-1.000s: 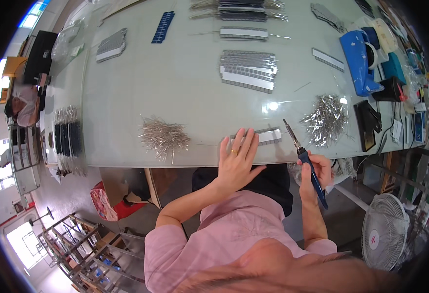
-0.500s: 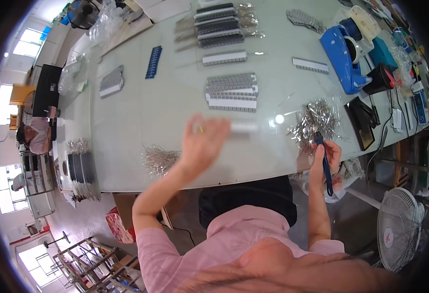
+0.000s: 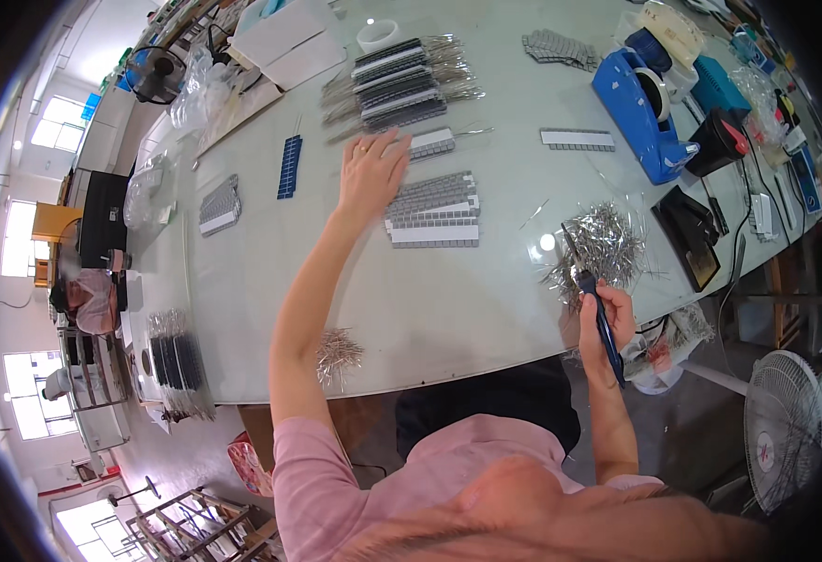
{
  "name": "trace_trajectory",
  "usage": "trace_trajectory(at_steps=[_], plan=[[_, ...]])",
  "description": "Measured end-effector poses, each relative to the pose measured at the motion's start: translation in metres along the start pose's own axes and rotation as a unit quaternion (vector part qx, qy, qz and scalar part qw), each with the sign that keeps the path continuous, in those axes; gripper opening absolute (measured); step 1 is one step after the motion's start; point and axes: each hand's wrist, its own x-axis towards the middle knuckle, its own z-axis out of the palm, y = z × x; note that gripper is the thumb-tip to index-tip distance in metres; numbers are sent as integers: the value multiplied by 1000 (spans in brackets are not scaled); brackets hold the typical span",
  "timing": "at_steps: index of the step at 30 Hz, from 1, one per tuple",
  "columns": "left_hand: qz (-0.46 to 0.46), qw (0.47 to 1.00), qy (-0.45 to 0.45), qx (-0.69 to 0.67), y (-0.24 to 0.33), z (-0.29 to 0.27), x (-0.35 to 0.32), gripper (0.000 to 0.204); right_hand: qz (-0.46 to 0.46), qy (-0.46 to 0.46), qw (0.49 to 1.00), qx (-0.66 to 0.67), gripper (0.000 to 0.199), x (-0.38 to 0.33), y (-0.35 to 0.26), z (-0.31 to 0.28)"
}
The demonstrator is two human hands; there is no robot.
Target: Soldering metal pins onto component strips at a workbench.
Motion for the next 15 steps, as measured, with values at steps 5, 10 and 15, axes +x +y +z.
trace_trajectory(at_steps=[5, 10, 15], plan=[[32, 985, -164, -37, 63, -52, -49, 40, 21, 6, 1000, 6, 18, -1, -8, 2], [0, 972, -226, -68, 113, -79, -94, 49, -31, -23, 998, -40, 17, -1, -3, -1], [-83, 955, -263, -109, 167, -103, -134, 60, 18, 1, 1000, 0, 19, -5, 0, -1]])
